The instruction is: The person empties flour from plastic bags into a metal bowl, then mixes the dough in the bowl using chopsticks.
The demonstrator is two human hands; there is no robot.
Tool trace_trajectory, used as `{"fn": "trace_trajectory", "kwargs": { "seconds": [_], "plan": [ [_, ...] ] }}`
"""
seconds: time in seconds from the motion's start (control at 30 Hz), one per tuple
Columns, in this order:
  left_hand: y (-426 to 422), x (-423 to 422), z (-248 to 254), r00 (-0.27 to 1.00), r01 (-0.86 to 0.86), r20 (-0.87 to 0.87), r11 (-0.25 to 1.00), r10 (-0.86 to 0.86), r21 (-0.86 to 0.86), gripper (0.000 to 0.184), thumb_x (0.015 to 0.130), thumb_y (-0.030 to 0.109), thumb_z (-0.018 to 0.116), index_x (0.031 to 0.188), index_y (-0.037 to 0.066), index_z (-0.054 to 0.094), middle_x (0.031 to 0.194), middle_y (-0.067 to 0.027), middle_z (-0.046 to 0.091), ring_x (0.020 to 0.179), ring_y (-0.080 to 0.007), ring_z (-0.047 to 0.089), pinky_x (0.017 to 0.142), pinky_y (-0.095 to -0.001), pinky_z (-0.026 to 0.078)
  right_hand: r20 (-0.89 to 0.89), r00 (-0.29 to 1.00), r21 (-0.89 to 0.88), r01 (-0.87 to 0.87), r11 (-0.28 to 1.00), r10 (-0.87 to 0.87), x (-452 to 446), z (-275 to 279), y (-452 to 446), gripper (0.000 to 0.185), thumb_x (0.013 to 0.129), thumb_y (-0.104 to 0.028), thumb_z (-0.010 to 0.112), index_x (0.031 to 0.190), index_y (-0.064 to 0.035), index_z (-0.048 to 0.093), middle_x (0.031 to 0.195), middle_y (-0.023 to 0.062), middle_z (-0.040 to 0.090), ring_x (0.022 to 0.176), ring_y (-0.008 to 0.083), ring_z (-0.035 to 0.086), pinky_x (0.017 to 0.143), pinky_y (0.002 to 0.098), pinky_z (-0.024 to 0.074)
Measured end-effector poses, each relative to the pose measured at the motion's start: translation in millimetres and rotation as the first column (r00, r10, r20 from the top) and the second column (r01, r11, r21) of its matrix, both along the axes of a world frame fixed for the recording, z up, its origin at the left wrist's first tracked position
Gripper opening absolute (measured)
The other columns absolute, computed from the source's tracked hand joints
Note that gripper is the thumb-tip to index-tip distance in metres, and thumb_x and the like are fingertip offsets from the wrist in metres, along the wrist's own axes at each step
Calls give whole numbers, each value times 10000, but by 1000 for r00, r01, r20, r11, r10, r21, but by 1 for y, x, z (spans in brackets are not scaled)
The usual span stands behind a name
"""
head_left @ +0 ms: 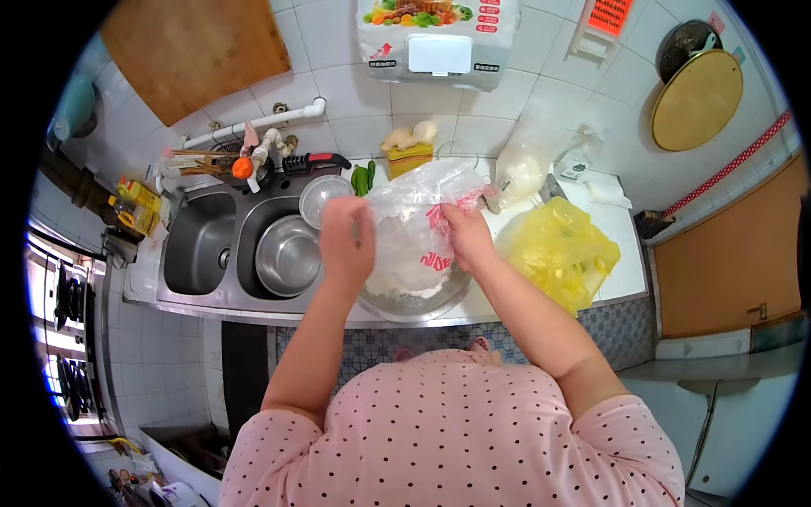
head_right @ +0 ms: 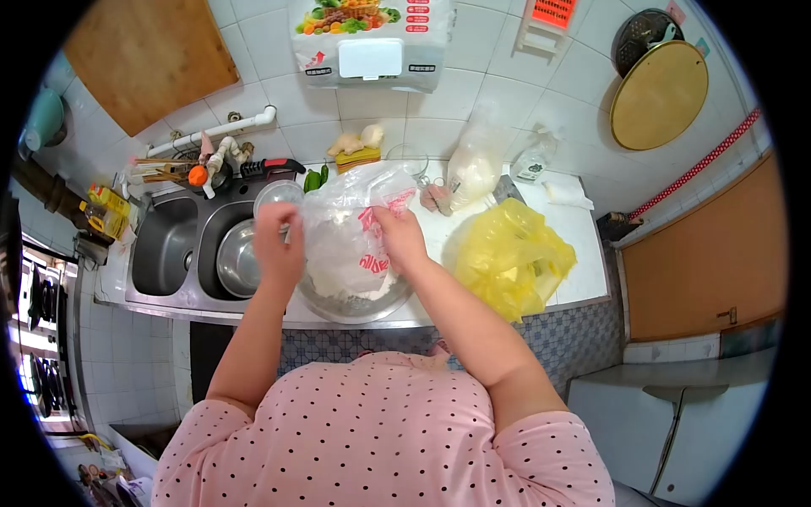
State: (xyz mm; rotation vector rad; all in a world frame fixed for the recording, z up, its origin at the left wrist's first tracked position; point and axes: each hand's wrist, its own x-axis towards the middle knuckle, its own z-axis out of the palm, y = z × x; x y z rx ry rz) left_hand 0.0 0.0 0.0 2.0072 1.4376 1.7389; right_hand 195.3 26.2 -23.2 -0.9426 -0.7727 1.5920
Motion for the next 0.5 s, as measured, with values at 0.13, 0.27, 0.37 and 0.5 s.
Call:
{"fn": "trace_trajectory", "kwargs": {
  "seconds": [0.13,0.27,0.37,0.5],
  "plan": [
    [2,23,4,916,-13,-401,1000,10,-6,262,753,59,702,1007,89,641,970,-92,570,896,-296,544,746,-382,472,-79,997,-45,-28,999,24,7,4,2,298,920,-135,542,1179,11,560,1066,110,643,921,187,629,784,322,517],
    [13,16,-9,944,-14,-329,999,-1,-46,159,776,44,682,930,80,670,904,-73,606,834,-285,566,712,-365,475,48,999,49,5,999,-7,8,-8,8,265,903,-134,565,1113,25,596,998,99,660,868,175,634,744,304,510],
    [4,12,2,975,-16,-223,1000,16,1,96,798,42,669,890,70,679,868,-64,628,794,-281,583,697,-359,477,402,914,119,7,993,-55,18,-8,10,223,890,-140,586,1024,29,645,889,81,676,799,166,638,717,304,500],
    [4,13,13,985,9,-172,997,-22,-72,80,816,44,656,894,51,672,872,-85,628,788,-290,593,679,-362,477,513,852,256,-32,966,-107,23,-13,15,215,885,-163,605,982,15,675,845,104,692,764,193,653,704,326,499]
  ]
}}
